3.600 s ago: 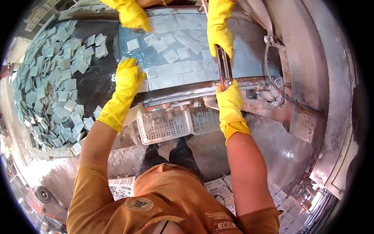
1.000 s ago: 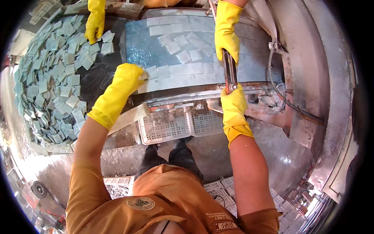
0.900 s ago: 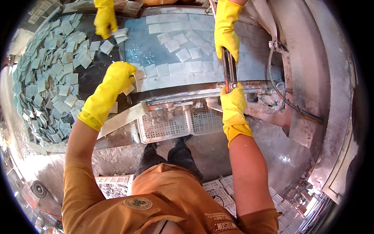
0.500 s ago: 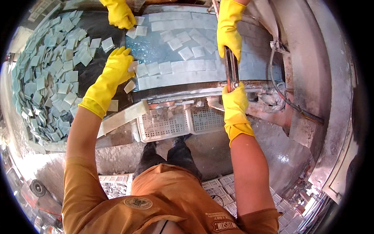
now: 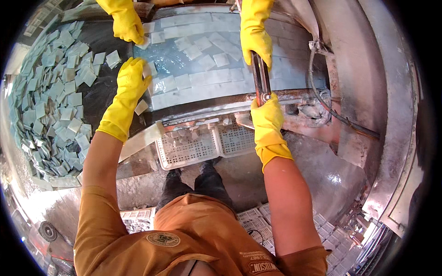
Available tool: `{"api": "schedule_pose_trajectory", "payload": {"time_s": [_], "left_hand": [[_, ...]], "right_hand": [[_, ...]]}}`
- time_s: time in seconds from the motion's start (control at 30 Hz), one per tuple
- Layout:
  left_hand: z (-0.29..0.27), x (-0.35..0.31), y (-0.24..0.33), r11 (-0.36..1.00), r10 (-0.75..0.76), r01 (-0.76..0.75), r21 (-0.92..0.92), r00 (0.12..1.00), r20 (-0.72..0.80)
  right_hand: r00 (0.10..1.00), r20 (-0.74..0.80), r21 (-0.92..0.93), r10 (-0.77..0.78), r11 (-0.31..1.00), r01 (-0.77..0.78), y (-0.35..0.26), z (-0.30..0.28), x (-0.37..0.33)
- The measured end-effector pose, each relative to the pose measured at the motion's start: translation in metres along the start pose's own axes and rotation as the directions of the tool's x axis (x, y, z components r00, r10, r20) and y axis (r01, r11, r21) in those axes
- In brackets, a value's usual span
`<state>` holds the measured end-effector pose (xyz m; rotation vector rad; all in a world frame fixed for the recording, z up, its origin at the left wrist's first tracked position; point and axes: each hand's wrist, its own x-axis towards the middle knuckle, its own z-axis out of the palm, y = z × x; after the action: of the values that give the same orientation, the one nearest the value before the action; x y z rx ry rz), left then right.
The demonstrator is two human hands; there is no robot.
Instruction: The person sorts small, light-blue square tiles on a metal tray, picking them up and placing them into a white plastic basket. A coworker assists by arranging tiles on the tray. The person wears yellow gloves and uses both hands to handle the tiles.
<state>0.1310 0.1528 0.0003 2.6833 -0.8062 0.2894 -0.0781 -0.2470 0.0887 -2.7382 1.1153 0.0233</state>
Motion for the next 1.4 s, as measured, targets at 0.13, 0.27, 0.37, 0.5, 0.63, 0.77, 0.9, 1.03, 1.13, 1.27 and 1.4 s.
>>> {"api": "schedule_pose_trajectory", "payload": {"time_s": [0.13, 0.27, 0.37, 0.5, 0.63, 0.77, 0.9, 1.03, 1.13, 1.27, 1.4], "left_hand": [[-0.005, 0.001, 0.017, 0.997, 0.053, -0.06, 0.04, 0.986, 0.155], [0.004, 0.02, 0.015, 0.996, 0.088, -0.087, -0.027, 0.994, 0.069], [0.02, 0.048, 0.05, 0.998, -0.019, 0.009, 0.064, 0.988, 0.156], [0.02, 0.066, 0.124, 0.989, -0.145, 0.132, 0.064, 0.95, 0.275], [0.014, 0.042, 0.122, 0.999, 0.018, -0.023, 0.022, 0.982, 0.189], [-0.032, 0.009, 0.041, 0.989, -0.109, 0.121, -0.08, 0.984, 0.142], [-0.075, -0.051, 0.031, 0.986, -0.068, 0.119, -0.117, 0.926, 0.372], [-0.07, -0.079, 0.05, 0.999, -0.016, 0.002, 0.037, 0.923, 0.384], [-0.056, -0.083, 0.045, 0.999, 0.027, -0.017, -0.045, 0.968, 0.251], [-0.046, -0.083, 0.05, 0.951, -0.142, 0.168, -0.26, 0.983, 0.116], [-0.063, -0.073, 0.118, 0.762, -0.178, 0.321, -0.562, 0.939, 0.295]], "right_hand": [[1.0, -0.001, 0.002, 0.01, 1.0, -0.01, 0.008, 0.001, -0.001], [0.998, 0.048, -0.01, 0.032, 0.999, -0.032, 0.001, -0.003, -0.001], [1.0, -0.026, -0.009, 0.01, 1.0, -0.011, 0.008, 0.008, 0.0], [0.999, -0.029, 0.018, 0.024, 1.0, -0.024, 0.006, 0.005, -0.001], [0.999, 0.004, 0.004, 0.051, 0.999, -0.051, 0.006, 0.006, 0.0], [1.0, -0.003, -0.017, 0.029, 0.999, -0.029, 0.011, 0.008, 0.0], [0.999, 0.038, -0.011, 0.026, 1.0, -0.025, 0.005, 0.002, 0.001], [0.998, 0.062, 0.02, 0.023, 0.999, -0.025, 0.008, 0.004, 0.003], [1.0, 0.022, 0.034, -0.017, 0.999, 0.016, 0.018, 0.013, 0.005], [0.998, -0.018, 0.074, -0.06, 0.995, 0.062, 0.017, 0.015, 0.004], [0.999, -0.037, 0.058, -0.014, 0.998, 0.016, 0.016, 0.018, 0.002]]}}
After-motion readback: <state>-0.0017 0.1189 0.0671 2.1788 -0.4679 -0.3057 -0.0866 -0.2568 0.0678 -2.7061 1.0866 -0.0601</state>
